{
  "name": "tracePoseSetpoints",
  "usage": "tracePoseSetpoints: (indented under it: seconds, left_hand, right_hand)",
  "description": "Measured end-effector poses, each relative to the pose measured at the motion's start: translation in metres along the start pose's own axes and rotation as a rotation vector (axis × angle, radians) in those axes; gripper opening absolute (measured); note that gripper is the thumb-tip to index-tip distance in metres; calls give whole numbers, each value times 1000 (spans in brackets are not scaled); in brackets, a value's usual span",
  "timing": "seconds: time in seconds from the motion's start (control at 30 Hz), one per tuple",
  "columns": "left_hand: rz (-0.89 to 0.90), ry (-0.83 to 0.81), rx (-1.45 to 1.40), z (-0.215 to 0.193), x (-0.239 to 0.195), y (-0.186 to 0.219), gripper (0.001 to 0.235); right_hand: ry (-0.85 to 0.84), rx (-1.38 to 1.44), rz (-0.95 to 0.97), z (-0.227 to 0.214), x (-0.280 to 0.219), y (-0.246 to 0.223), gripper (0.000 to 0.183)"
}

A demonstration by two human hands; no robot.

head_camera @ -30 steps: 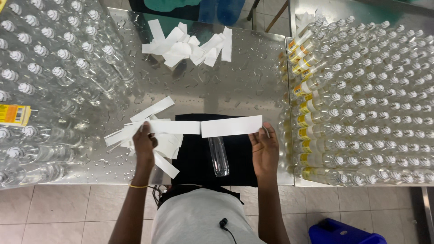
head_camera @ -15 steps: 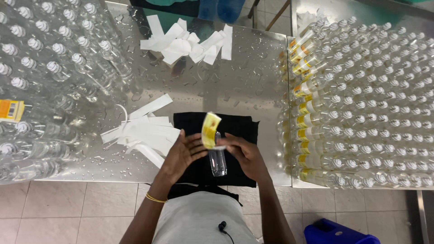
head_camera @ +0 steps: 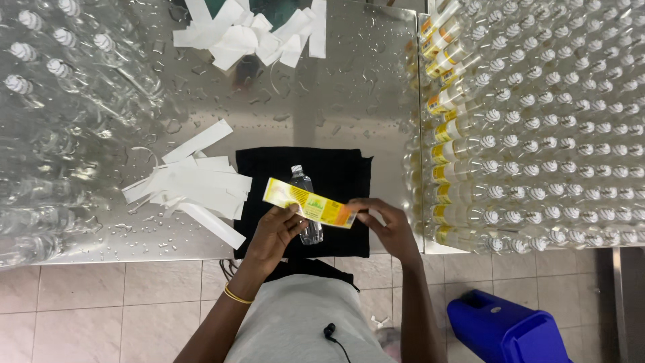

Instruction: The person repeatedly picks up a clear plastic bottle, applies a yellow label to its body, and places it on a table among other labeled bottles. The person also handles white paper strips, peeling backing from labels before application.

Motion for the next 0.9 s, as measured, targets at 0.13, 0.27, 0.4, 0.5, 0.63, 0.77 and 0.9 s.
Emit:
tracePoseSetpoints:
  seconds: [0.13,0.27,0.4,0.5,0.63,0.77,0.9]
  left_hand:
    - [114,154,-12,15,-9,-9,28]
    - [157,196,-69,40,-24,-8,25]
    - [125,192,-88,31,-18,-25,26]
    - [112,270,-59,28,-17,-38,32]
    - [170,374,73,0,-13,-59,37]
    - [177,495,355,-11,-22,-66,34]
    - [137,565,402,-34,-9,-86,35]
  right_hand:
    - [414,341,165,3,-20,47,37]
    - [296,679,502,53,-40,90,58]
    - [82,983,549,96,-31,82,81]
    - [257,1092,534,105,-18,76,56]
    - [437,851,550,105,-11,80,23]
    - [368,580,587,104,-12,91,48]
    - [332,526,608,112,-25,124,58]
Point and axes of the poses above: each hand's wrist, its own x-axis towards the middle knuckle, its own z-axis out of the palm, y = z × x, the point moved 2 cm from there along x, towards the middle knuckle, and after that the axes turned 8 degrees about -y, right-handed, at the moved point
